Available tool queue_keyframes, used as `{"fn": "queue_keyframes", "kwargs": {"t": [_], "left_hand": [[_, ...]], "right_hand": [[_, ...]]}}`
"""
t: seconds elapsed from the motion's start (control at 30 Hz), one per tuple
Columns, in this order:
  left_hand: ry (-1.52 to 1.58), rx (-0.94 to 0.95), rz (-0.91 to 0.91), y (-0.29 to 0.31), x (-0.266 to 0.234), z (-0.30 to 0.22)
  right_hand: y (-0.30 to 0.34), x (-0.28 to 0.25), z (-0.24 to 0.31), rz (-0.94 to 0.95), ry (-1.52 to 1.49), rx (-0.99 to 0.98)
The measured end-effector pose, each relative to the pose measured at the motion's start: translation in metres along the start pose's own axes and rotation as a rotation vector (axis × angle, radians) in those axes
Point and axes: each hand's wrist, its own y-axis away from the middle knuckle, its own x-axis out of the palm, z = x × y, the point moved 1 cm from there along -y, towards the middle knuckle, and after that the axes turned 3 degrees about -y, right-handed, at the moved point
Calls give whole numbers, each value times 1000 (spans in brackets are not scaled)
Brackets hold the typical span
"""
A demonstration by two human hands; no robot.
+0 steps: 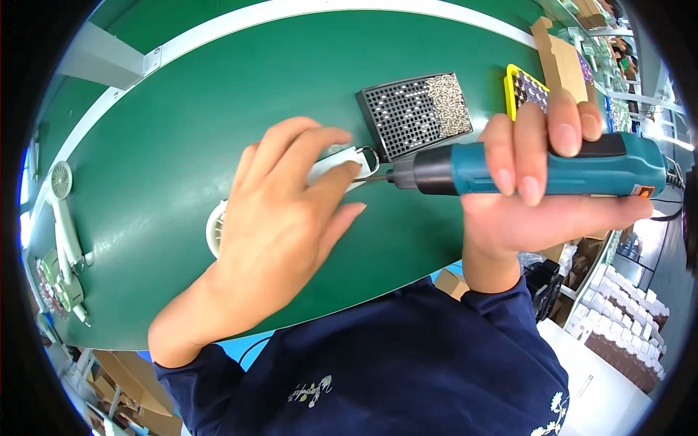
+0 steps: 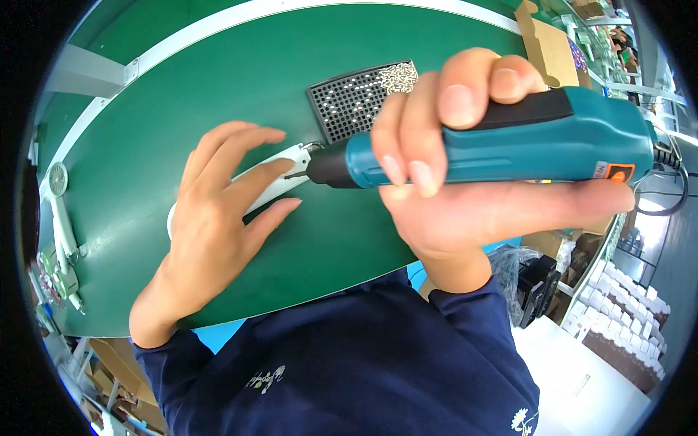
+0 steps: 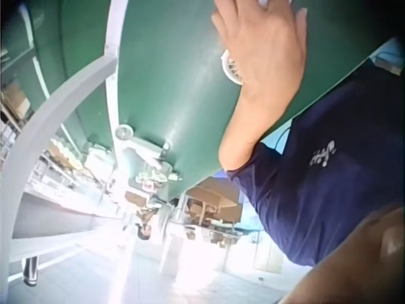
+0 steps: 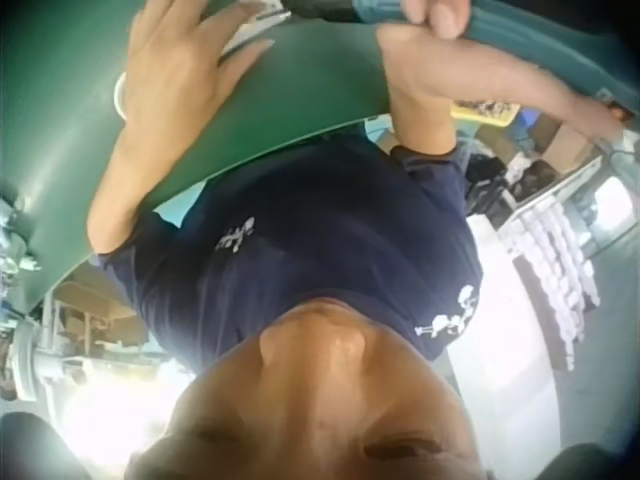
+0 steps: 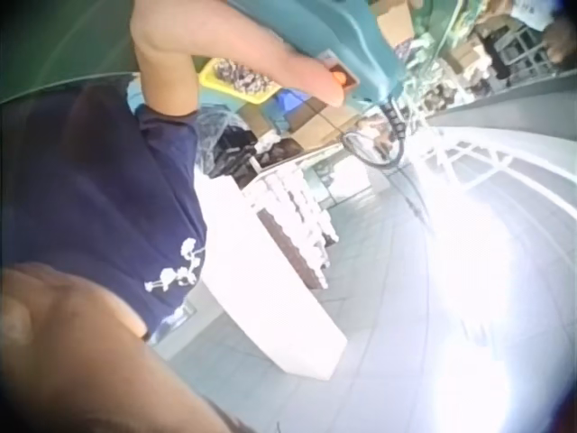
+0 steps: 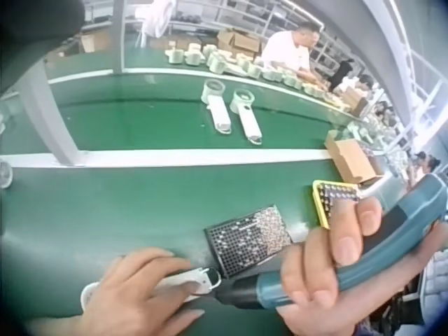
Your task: Assembling small handheld portable fans using an electric screwdriver on a production line.
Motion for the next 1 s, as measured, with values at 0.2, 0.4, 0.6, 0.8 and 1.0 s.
{"fn": "queue_keyframes", "kwargs": {"t": [0.2,0.4,0.6,0.8,1.0], "left_hand": [[195,37,-45,-7,10,9],[240,255,123,-27,12,11],[284,177,44,-35,29,18],[322,143,62,-35,24,21],[455,139,50,-36,23,19]], "right_hand": [[-3,-2,6,135,-20,69],[-29,-7,8,489,-29,266],[-5,-13,1,354,86,46],[5,-2,13,118,79,39],[-1,-32,12,115,-96,-71]]}}
